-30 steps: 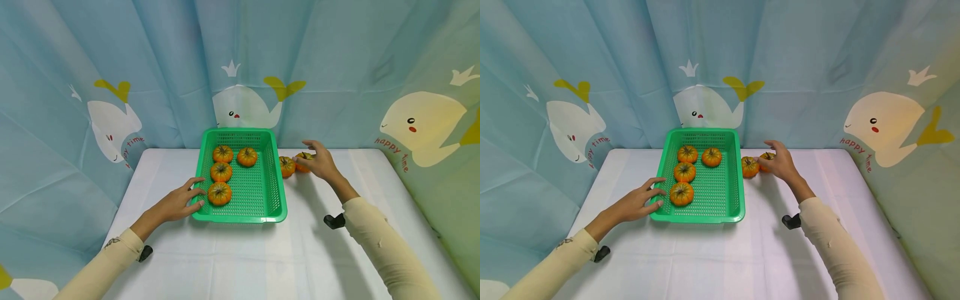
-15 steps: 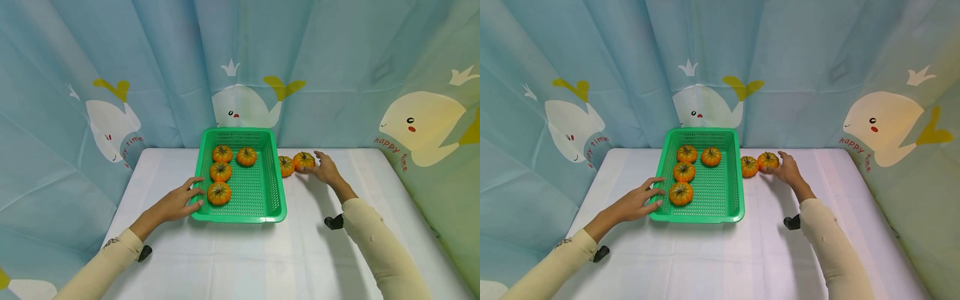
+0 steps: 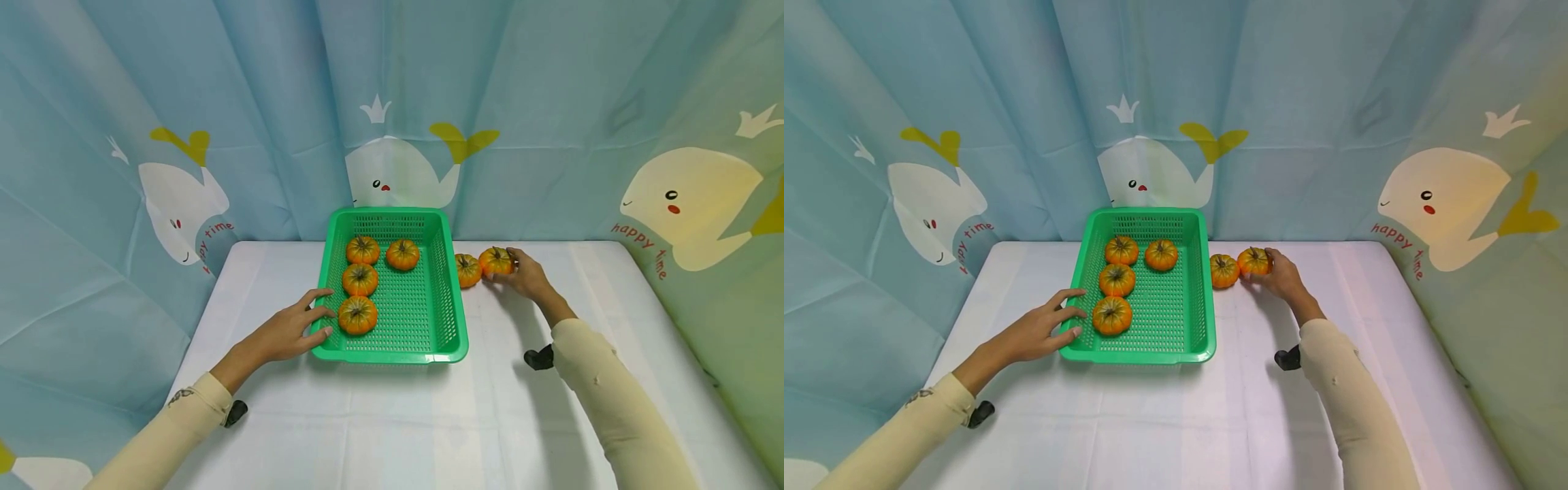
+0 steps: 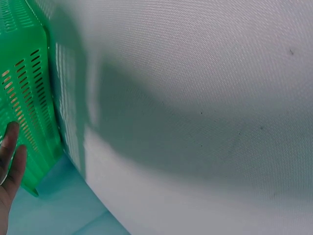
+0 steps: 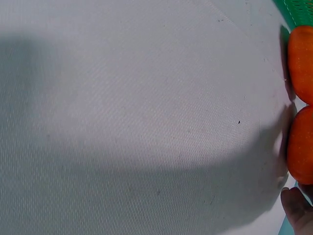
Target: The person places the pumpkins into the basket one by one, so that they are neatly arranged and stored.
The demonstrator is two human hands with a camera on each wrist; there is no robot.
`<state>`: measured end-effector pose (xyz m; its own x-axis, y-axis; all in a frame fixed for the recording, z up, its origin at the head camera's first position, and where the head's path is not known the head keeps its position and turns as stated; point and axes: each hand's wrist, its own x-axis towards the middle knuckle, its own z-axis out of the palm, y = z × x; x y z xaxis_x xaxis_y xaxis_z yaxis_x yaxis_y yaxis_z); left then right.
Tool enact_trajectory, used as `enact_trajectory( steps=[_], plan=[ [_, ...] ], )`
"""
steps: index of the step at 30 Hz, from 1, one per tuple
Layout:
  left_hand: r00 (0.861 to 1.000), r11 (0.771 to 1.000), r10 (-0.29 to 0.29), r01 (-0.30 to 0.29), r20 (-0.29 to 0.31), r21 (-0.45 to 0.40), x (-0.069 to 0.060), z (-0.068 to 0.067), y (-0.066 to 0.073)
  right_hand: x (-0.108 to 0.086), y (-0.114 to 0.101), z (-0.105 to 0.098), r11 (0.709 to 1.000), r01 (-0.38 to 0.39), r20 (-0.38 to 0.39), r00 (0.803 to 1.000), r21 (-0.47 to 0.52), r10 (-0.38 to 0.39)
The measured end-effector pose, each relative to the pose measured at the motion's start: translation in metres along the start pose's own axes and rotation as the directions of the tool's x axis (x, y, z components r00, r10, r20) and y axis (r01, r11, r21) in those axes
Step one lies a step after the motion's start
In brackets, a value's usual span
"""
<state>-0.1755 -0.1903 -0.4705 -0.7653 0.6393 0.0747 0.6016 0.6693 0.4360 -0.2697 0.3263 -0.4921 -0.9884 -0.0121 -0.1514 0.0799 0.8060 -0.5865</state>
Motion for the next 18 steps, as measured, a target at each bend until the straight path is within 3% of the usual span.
enact_trajectory(
  steps=[10,18],
  plan=[
    [0.999,1.0,0.025,-0.024,-0.022,0.012,-0.0001,-0.0007,0.0007,-0.0013,0.0018,-0.0005,1.0,-0.011,-0.001,1.0,0.02,0.011],
    [1.0,1.0,0.021,-0.021,-0.015,0.0,0.0,-0.001,0.0012,-0.0036,0.0026,-0.0016,1.0,0.023,-0.013,1.0,0.02,-0.022]
  ],
)
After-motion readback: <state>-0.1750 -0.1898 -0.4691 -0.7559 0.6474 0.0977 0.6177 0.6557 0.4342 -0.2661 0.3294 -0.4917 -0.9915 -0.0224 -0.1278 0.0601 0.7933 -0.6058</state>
